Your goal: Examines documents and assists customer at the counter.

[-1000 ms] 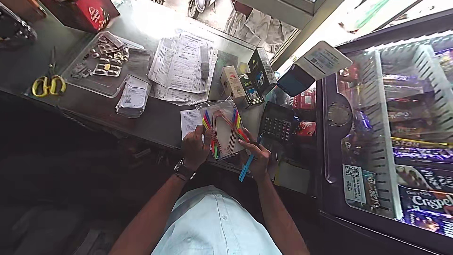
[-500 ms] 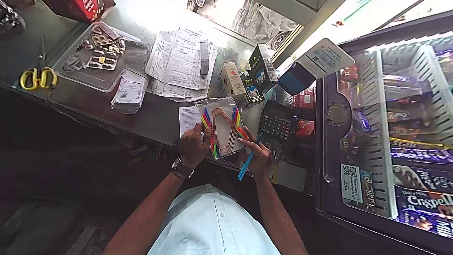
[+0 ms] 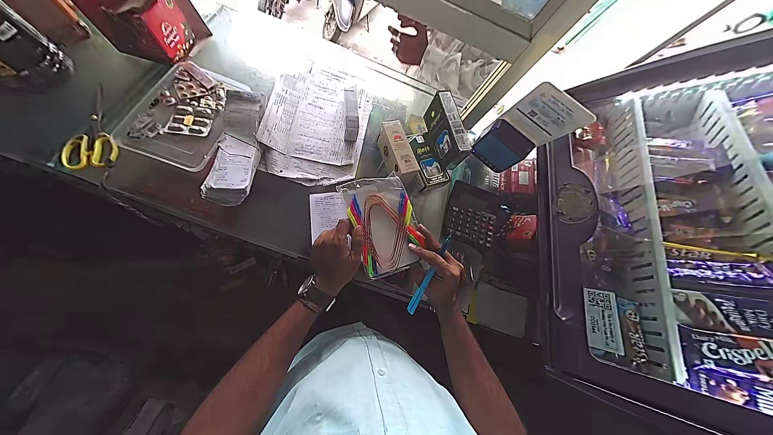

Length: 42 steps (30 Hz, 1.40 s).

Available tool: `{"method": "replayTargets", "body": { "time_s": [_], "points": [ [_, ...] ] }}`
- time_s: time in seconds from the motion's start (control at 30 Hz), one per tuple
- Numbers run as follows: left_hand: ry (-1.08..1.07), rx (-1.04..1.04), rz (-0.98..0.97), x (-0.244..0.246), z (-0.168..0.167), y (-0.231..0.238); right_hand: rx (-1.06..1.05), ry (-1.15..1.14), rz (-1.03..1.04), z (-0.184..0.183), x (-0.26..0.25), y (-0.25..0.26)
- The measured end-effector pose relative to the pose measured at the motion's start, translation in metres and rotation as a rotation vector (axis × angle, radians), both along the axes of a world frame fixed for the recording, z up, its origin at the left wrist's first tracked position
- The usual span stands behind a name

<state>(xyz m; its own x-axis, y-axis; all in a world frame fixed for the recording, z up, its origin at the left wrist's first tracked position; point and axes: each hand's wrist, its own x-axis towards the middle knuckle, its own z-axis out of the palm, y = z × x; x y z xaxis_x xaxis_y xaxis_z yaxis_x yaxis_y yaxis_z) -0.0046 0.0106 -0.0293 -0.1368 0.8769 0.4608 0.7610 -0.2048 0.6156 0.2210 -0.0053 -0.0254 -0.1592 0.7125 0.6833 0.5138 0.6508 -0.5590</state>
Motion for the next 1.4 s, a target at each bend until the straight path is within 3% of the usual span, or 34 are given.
{"method": "replayTargets", "body": {
  "time_s": [1.4],
  "points": [
    [0.043, -0.004, -0.008, -0.0004, 0.0059, -0.0026, 0.008, 0.003, 0.032, -0.0001, -0.0024, -0.0007]
  ]
}}
